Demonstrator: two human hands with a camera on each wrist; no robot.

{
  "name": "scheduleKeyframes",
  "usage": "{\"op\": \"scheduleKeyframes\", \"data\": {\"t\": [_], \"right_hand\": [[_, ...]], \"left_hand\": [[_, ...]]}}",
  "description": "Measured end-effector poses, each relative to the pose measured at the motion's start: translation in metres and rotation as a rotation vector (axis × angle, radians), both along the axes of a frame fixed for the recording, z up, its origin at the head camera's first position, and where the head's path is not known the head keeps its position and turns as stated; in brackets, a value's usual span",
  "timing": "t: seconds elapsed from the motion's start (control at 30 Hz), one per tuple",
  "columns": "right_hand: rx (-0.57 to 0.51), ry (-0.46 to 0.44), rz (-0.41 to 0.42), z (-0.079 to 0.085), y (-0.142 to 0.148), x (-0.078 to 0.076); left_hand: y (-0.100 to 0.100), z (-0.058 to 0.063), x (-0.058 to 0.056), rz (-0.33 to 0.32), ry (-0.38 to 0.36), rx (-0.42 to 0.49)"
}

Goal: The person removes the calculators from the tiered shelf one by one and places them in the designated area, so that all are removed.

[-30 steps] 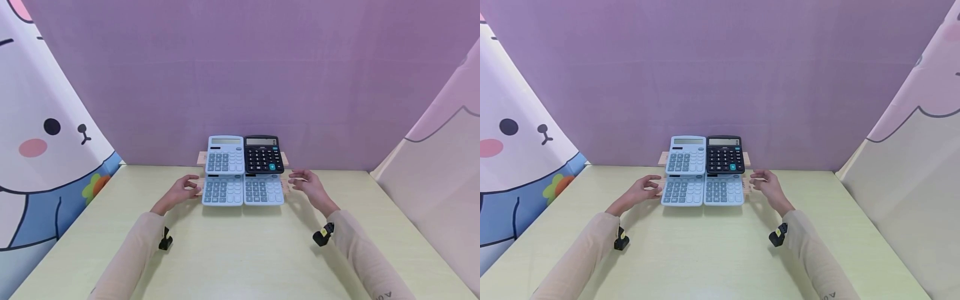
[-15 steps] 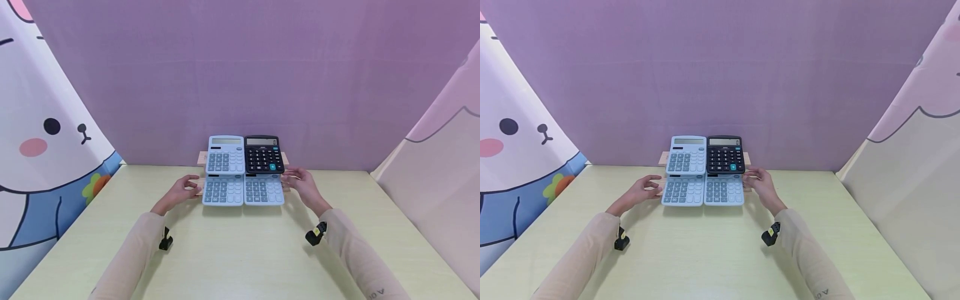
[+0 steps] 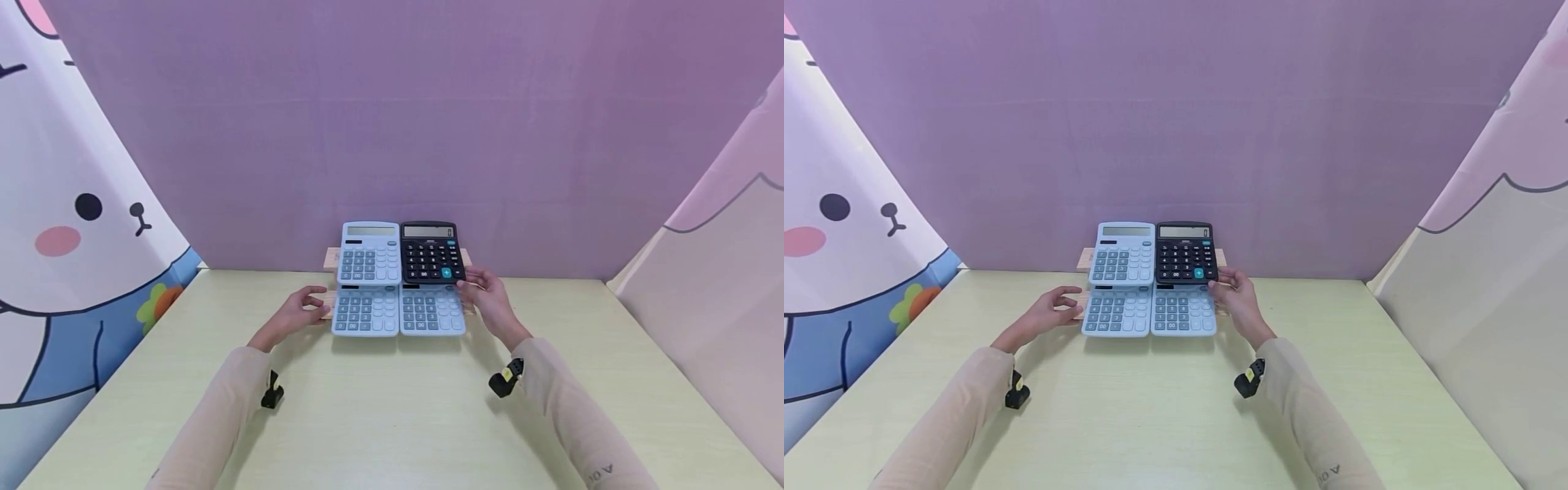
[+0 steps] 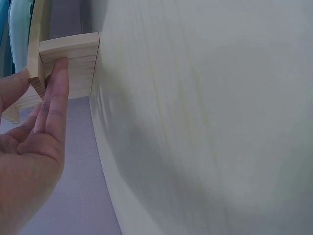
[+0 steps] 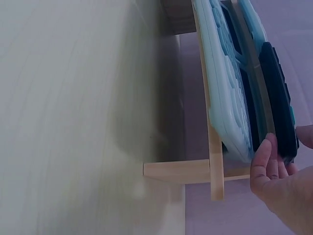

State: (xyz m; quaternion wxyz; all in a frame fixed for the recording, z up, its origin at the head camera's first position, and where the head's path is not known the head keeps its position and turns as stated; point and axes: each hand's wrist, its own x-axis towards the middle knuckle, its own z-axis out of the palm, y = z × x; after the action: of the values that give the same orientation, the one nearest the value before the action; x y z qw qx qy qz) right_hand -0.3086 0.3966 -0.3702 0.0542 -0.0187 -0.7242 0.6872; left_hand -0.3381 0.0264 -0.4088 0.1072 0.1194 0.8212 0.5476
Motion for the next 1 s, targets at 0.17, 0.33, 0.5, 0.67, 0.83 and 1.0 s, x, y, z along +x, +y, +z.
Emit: {"op": "scheduleKeyframes", "data": {"t": [0.17, 0.33, 0.5, 0.67, 0.83, 1.0], "right_hand": [[-0.031, -0.009, -0.01, 0.002, -0.004, -0.002], [-0.073, -0.02, -0.036, 0.001, -0.006, -0.004], [-0.143, -0.018, -0.046, 0.001, -0.009, -0.005], [-0.232, -0.013, -0.035, -0.001, -0.011, -0.005], [-0.244, -0.019, -0.034, -0.001, -0.012, -0.005], [-0.247, -0.028, -0.046, -0.001, -0.012, -0.005]], "left_hand": [[0.001, 0.002, 0.001, 0.003, 0.001, -0.003], [0.001, 0.002, 0.002, 0.0, 0.006, -0.008], [0.0, 0.001, 0.001, 0.002, 0.006, -0.008], [0.0, 0.001, 0.002, -0.003, 0.009, -0.001], [0.001, 0.002, 0.003, 0.013, 0.0, -0.016], [0.002, 0.002, 0.002, 0.015, -0.001, -0.019]]}}
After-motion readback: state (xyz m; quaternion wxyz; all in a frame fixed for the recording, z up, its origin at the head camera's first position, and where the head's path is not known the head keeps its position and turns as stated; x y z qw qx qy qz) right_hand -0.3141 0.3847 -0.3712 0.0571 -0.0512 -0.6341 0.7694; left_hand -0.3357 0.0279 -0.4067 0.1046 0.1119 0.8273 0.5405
